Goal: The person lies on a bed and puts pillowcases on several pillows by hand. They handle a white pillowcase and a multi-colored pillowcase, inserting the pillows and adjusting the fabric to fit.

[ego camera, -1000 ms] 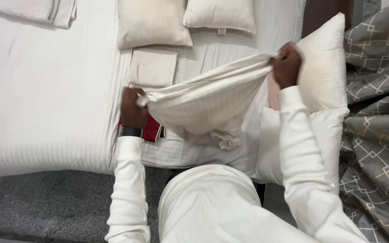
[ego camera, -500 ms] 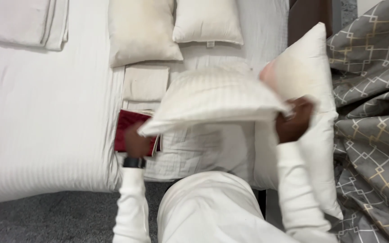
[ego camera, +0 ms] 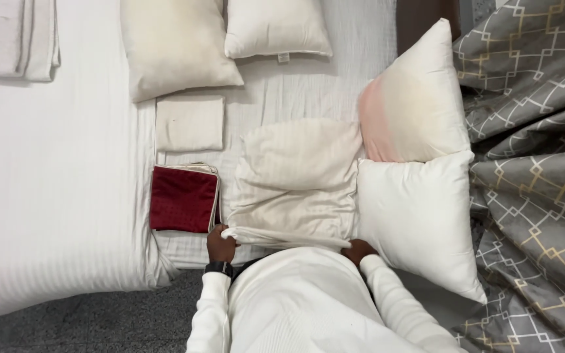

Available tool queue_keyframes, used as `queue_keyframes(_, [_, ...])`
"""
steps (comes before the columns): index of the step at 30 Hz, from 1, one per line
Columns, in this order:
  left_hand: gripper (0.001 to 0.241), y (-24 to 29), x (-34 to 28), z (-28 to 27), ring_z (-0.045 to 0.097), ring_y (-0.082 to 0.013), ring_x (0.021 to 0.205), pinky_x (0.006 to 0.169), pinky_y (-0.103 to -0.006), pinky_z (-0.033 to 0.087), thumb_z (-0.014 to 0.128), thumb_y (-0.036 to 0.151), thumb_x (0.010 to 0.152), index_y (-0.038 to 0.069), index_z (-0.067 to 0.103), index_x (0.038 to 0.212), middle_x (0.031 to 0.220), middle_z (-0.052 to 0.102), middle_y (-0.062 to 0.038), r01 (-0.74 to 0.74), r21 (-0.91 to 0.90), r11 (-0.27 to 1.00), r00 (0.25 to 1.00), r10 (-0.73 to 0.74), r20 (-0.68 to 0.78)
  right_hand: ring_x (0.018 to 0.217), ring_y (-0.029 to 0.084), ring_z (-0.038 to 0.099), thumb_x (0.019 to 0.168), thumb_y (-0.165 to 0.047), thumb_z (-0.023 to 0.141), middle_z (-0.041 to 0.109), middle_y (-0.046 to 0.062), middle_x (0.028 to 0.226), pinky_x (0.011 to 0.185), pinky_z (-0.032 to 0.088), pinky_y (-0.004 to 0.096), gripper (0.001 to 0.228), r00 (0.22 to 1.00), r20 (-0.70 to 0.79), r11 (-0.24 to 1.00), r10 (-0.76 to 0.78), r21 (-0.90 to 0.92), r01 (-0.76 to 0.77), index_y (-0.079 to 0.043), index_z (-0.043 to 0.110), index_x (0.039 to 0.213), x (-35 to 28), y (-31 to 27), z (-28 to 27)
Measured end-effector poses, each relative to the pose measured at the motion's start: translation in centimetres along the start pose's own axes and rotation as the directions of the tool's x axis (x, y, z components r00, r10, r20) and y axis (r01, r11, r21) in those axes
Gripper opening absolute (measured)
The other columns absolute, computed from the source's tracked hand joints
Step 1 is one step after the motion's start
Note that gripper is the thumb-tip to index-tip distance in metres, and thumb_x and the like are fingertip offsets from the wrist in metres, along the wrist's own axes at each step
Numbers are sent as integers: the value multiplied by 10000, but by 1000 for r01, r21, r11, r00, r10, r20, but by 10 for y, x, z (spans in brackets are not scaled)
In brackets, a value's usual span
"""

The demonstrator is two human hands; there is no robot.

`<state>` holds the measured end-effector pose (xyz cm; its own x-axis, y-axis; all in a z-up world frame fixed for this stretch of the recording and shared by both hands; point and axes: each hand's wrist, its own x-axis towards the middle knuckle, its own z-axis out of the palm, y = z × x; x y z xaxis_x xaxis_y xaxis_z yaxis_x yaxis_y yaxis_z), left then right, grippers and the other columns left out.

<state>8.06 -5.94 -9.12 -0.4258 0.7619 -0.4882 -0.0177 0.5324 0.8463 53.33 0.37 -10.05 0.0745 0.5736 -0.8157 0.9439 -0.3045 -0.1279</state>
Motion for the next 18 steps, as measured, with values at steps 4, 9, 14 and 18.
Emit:
queue_keyframes(4, [137, -32, 34, 5, 610, -174, 688, 585, -313, 497, 716, -40, 843, -39, 704, 980, 794, 679, -113, -46, -10, 999, 999, 46, -9, 884, 315, 755, 837, -355, 824, 745, 117, 1145, 782, 613, 415, 600, 992, 103, 986, -73, 158, 56, -139, 646, 1368, 49, 13, -17])
queue_keyframes(9, [363, 79, 80, 4, 674, -186, 779, 685, -335, 544, 658, -73, 759, 20, 716, 1105, 905, 741, -88, -148, 33, 988, 988, 146, 42, 625, 300, 700, 714, -344, 871, 721, 169, 817, 561, 579, 416, 726, 894, -205, 905, -397, 72, 419, -167, 537, 1334, 132, 11, -152])
queue_keyframes(14, [287, 313, 37, -27, 633, -163, 907, 838, -317, 529, 628, -149, 834, 56, 704, 1020, 929, 651, -60, -566, -58, 823, 824, 561, -76, 773, 190, 679, 1163, -139, 551, 708, 112, 1044, 738, 572, 298, 167, 405, -834, 554, -375, 148, 819, -122, 652, 1294, -7, -71, -349])
queue_keyframes(18, [248, 410, 14, -54, 583, -225, 860, 801, -330, 485, 496, -207, 777, 16, 491, 885, 975, 626, -92, -898, 221, 379, 352, 923, -153, 957, 152, 692, 1062, 68, 647, 730, 99, 1105, 862, 581, 295, 109, -133, -954, 431, -268, -242, 869, 12, 678, 1149, -172, -133, -429])
